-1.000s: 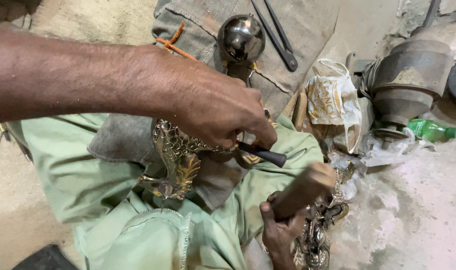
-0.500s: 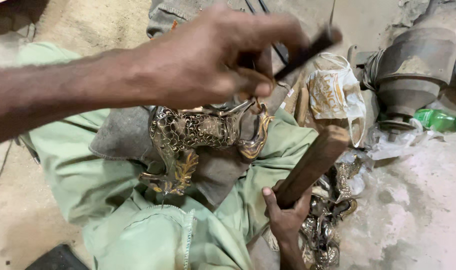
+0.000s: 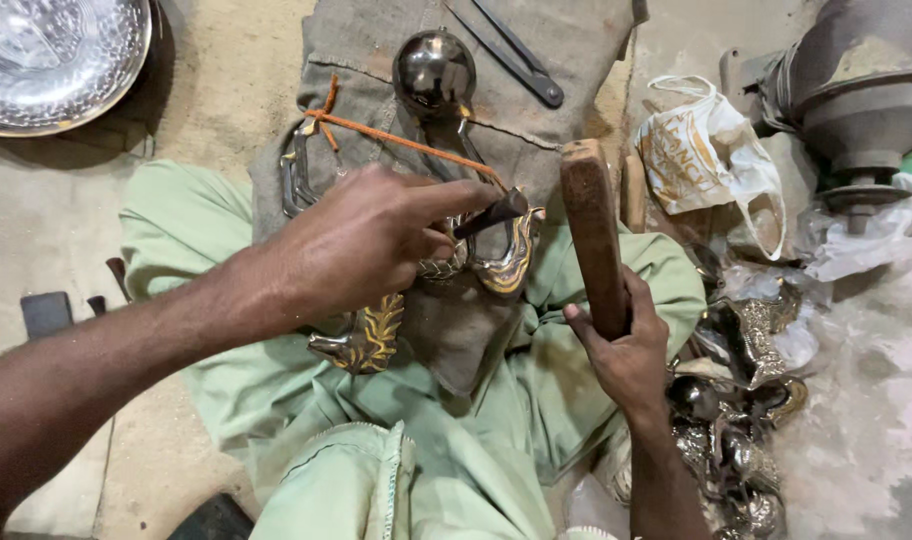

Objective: The person sits on the floor and uses a hammer and chisel to engrave a decorative pattern onto a metal object. They repeatedly strike the chisel with the hammer to create fine details on the surface.

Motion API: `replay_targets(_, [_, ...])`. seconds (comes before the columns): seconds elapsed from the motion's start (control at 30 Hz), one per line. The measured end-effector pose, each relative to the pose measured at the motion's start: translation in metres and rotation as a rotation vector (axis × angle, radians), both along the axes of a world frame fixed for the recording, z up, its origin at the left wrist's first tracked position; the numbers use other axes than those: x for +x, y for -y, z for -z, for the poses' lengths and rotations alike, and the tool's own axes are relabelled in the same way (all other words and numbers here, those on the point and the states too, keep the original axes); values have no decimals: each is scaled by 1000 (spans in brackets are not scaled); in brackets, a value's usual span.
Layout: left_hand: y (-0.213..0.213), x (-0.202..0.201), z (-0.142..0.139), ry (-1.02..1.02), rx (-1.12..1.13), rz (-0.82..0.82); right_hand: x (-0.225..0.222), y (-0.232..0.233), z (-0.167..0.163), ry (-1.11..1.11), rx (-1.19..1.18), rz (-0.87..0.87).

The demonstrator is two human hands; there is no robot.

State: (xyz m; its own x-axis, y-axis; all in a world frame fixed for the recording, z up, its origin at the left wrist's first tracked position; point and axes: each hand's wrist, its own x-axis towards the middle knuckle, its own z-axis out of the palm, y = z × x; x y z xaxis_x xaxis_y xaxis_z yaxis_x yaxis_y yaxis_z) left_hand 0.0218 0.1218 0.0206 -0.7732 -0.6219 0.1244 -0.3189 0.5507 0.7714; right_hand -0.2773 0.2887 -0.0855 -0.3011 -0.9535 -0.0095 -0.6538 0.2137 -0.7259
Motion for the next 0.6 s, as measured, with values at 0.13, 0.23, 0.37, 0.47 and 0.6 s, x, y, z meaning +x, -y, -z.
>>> replay_targets(0.13, [0,-16,-9,144,-49,73,-13,1,3,9,-44,-82])
replay_targets(0.23, [1,-24,-14,219,-46,98,-22,-3,10,-40,-99,-69])
replay_targets(0.37, [0,-28,-18,200,-106,119,-26,-4,16,299,-213,35])
replay_targets(0.47, [-1,-29,-17,328,-71,116,-32,-3,10,65,-189,-48])
replay_targets(0.6, [-5,-26,-10,179,-83,76,-29,-2,7,-36,-127,-53])
